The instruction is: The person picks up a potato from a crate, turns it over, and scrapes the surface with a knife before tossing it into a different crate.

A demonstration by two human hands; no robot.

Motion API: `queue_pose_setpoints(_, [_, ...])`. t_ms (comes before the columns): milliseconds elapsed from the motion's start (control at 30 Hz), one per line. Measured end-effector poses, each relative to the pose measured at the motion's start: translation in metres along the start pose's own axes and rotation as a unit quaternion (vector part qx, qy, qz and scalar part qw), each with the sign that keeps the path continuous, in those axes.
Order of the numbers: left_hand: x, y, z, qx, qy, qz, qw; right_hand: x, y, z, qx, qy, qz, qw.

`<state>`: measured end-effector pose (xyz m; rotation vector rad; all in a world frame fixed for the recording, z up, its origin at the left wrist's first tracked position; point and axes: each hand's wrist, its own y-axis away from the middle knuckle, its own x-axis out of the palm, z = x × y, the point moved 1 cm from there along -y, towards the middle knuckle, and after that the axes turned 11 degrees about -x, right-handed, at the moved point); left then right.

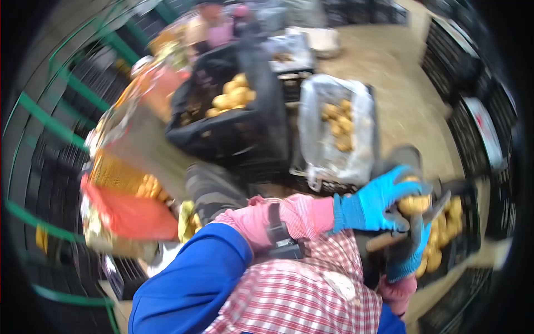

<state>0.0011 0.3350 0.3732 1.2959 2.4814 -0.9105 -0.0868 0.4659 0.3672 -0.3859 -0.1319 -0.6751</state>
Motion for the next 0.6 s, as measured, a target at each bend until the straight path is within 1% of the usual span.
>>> queue_pose_setpoints(33, [-0.012, 0.017, 0.007, -0.039, 0.038, 0.008, 0.998, 0.005, 0.0, -0.009, 0.046, -0.04, 0.046, 0.997])
queue_pose_setpoints(100, [-0.053, 0.035, 0.012, -0.016, 0.03, -0.026, 0.999, 0.018, -0.002, -0.026, 0.146, -0.104, 0.133, 0.975])
queue_pose_setpoints(133, [-0.067, 0.053, 0.013, -0.103, 0.117, -0.066, 0.986, 0.032, -0.002, -0.033, 0.166, -0.101, 0.179, 0.965])
queue_pose_setpoints(167, [-0.084, 0.073, 0.012, -0.185, 0.206, -0.105, 0.955, 0.048, -0.002, -0.04, 0.185, -0.098, 0.222, 0.952])
queue_pose_setpoints(200, [-0.102, 0.095, 0.016, -0.23, 0.262, -0.161, 0.923, 0.069, -0.007, -0.037, 0.22, -0.085, 0.294, 0.926])
queue_pose_setpoints(233, [-0.119, 0.115, 0.017, -0.271, 0.32, -0.213, 0.882, 0.08, 0.002, -0.054, 0.222, -0.176, 0.287, 0.915])
queue_pose_setpoints(267, [-0.141, 0.132, 0.005, -0.304, 0.316, -0.244, 0.865, 0.093, 0.004, -0.054, 0.228, -0.169, 0.323, 0.903])
queue_pose_setpoints(300, [-0.161, 0.146, 0.006, -0.294, 0.299, -0.282, 0.863, 0.104, 0.004, -0.057, 0.233, -0.163, 0.361, 0.888])
queue_pose_setpoints(333, [-0.18, 0.159, 0.005, -0.285, 0.281, -0.318, 0.859, 0.11, 0.009, -0.067, 0.274, -0.134, 0.359, 0.882])
queue_pose_setpoints(367, [-0.198, 0.173, 0.013, -0.235, 0.249, -0.358, 0.869, 0.119, 0.008, -0.064, 0.301, -0.117, 0.367, 0.873])
queue_pose_setpoints(433, [-0.237, 0.186, -0.007, -0.209, 0.196, -0.417, 0.863, 0.124, 0.006, -0.073, 0.347, -0.087, 0.375, 0.855])
queue_pose_setpoints(500, [-0.276, 0.198, -0.022, -0.197, 0.164, -0.462, 0.849, 0.124, 0.005, -0.086, 0.358, -0.102, 0.349, 0.86])
queue_pose_setpoints(567, [-0.309, 0.204, -0.027, -0.168, 0.131, -0.522, 0.826, 0.127, 0.001, -0.097, 0.362, -0.113, 0.33, 0.864])
queue_pose_setpoints(600, [-0.323, 0.207, -0.029, -0.171, 0.135, -0.542, 0.812, 0.128, -0.001, -0.101, 0.36, -0.114, 0.322, 0.868])
